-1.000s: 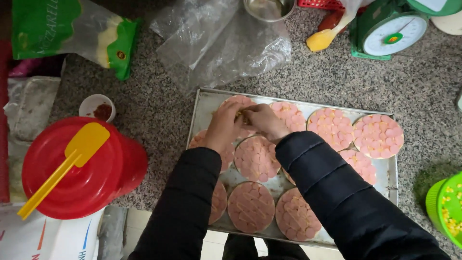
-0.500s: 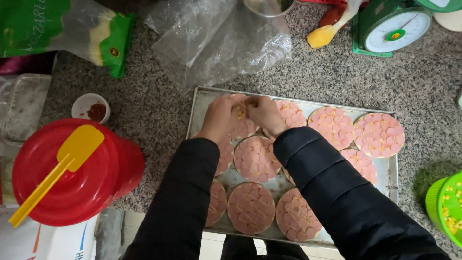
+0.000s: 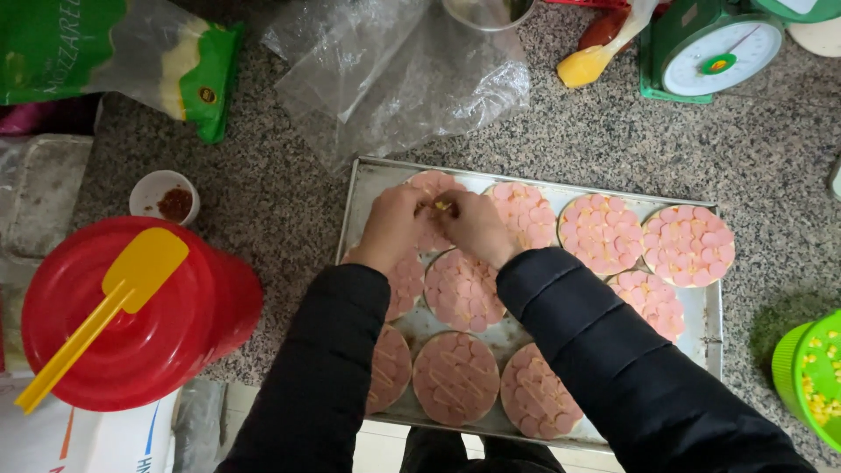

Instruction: The person places corn kernels by hand onto round food items arranged on a metal tray. The items are already topped with pink slices. The person repeatedly scoops corn from a green colander and distributes it across the items.

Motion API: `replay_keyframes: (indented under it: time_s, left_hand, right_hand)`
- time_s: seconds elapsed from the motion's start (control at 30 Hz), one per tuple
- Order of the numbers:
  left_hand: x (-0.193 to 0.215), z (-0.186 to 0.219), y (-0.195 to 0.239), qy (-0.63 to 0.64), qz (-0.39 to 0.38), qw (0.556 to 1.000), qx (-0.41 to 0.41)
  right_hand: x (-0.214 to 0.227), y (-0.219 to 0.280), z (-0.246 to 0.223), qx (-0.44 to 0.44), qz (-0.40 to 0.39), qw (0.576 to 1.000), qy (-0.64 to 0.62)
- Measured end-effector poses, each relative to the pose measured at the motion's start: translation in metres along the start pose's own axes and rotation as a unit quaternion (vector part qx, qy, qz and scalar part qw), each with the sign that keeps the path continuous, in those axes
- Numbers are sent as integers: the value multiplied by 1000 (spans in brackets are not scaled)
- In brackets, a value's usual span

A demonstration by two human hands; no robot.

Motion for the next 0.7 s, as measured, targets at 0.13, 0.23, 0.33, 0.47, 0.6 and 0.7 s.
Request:
replay_keyframes:
  time_s: [0.13, 0.23, 0.33, 0.47, 0.6, 0.7]
  left_hand:
    - [21, 20, 7, 2, 13, 1000, 22]
    - [30, 26, 10, 92, 12, 989, 113]
    - [31, 31, 4, 58, 6, 989, 136]
    - [22, 28, 1, 82, 12, 986, 146]
    - [7, 6, -5, -66, 31, 997, 14]
    - [-1, -15, -6, -20, 42, 999, 23]
  right_hand:
    - [-6, -5, 6, 17, 5, 1000, 17]
    - [-7, -12, 14, 21, -7, 999, 28]
    - [-12, -42, 40, 25, 29, 999, 16]
    - [-15, -61, 50, 37, 47, 996, 63]
    - [-24, -69, 59, 34, 58, 995, 78]
    - [-19, -55, 43, 19, 56, 998, 25]
Point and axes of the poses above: each hand's wrist, its own y-axis away from the middle knuckle, its own x-axis out of the back of the hand, z = x × y, the point moved 1 cm from there along -y, towards the middle knuckle, and after that the axes turned 4 degrees about z, right-handed, at the moved point
